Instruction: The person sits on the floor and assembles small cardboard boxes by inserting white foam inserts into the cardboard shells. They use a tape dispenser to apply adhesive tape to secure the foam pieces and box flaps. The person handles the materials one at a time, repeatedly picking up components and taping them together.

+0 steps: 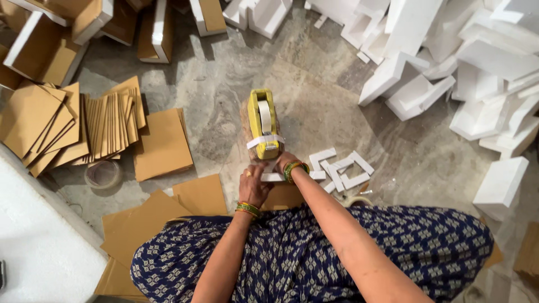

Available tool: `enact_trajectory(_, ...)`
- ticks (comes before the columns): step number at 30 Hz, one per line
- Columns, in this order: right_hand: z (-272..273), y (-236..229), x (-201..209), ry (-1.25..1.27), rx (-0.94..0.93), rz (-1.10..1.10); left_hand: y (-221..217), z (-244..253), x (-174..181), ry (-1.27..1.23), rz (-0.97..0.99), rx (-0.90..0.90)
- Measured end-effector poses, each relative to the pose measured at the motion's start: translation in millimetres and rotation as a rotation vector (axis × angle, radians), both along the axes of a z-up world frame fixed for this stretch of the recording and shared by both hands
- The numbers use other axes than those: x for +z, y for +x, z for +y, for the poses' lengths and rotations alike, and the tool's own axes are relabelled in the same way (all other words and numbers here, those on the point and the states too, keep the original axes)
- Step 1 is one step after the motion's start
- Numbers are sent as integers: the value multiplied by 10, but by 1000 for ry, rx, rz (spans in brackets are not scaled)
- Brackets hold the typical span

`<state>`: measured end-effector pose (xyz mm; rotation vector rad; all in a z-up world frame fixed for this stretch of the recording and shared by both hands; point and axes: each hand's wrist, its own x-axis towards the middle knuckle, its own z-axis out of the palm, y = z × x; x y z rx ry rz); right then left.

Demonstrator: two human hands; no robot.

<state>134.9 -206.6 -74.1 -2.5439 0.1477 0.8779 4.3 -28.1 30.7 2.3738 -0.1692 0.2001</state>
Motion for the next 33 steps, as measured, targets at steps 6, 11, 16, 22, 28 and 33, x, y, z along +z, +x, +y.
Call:
enact_trajectory(6, -15, -237, 329, -2, 66, -127, 75, 108, -202, -102, 217, -47)
enact_trajectory(11, -36, -766, 1166, 102, 593, -363, 139, 155, -400, -35, 405, -33)
enact_trajectory(16, 15, -1087, 1485, 9, 611, -621, 45, 142, -316, -1, 566, -45)
enact_trajectory(22, -511, -1186, 1421, 389, 114, -1085, 8, 276, 304, -317, 371, -108)
enact_trajectory(28, -537, -1370, 1006, 824, -496, -702, -93, 93, 1002, -279, -85, -129)
enact_trajectory(33, -854, -1167, 1001, 1047, -826, -636, -86, 185, 1141, 92, -168, -175)
